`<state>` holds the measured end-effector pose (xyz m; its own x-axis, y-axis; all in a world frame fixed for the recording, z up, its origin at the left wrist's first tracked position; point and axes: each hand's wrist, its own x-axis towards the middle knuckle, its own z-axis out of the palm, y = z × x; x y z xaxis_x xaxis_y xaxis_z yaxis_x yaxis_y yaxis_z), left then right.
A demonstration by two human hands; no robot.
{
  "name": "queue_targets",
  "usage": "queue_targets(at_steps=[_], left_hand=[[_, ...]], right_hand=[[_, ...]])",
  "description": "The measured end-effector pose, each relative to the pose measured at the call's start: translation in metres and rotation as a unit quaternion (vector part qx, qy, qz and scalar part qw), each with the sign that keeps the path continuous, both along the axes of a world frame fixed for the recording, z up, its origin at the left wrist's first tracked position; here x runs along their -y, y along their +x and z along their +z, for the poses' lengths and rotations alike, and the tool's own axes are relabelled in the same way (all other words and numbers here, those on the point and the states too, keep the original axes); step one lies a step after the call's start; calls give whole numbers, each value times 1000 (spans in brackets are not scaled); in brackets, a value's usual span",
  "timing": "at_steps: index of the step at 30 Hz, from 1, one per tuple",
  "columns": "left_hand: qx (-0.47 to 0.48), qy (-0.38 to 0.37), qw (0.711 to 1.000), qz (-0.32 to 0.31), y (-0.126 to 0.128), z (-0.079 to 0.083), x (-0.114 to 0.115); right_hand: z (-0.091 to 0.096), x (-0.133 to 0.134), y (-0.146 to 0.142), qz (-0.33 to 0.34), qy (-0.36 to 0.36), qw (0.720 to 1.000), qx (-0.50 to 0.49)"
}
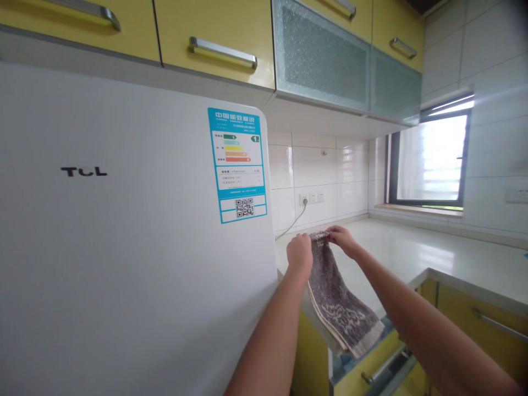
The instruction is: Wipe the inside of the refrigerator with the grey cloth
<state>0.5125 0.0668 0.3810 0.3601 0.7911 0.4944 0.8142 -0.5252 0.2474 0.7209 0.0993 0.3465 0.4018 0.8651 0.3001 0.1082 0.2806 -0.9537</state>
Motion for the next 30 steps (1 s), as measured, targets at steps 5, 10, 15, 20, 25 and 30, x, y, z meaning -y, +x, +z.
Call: queue_targets(at_steps=[5, 10, 15, 20, 25, 30], left_hand=[[-24, 31, 994, -103, 4, -57, 48], [-30, 38, 981, -187, 11, -140, 99], [-32, 44, 968, -245, 15, -203, 120], [33, 42, 970, -237, 14, -216, 117], [97, 0, 949, -300, 2, -205, 124], [333, -162, 912, -179, -14, -209, 126]], right_hand=[[-30, 51, 23, -12, -49, 999, 19], [-91, 118, 38, -71, -61, 995, 35], [-150, 157, 36, -135, -91, 987, -15], [-173, 170, 32, -145, -119, 975, -115], [-193, 188, 4, -41, -184, 934, -305], [-212, 190, -35, 26, -178, 895, -409]])
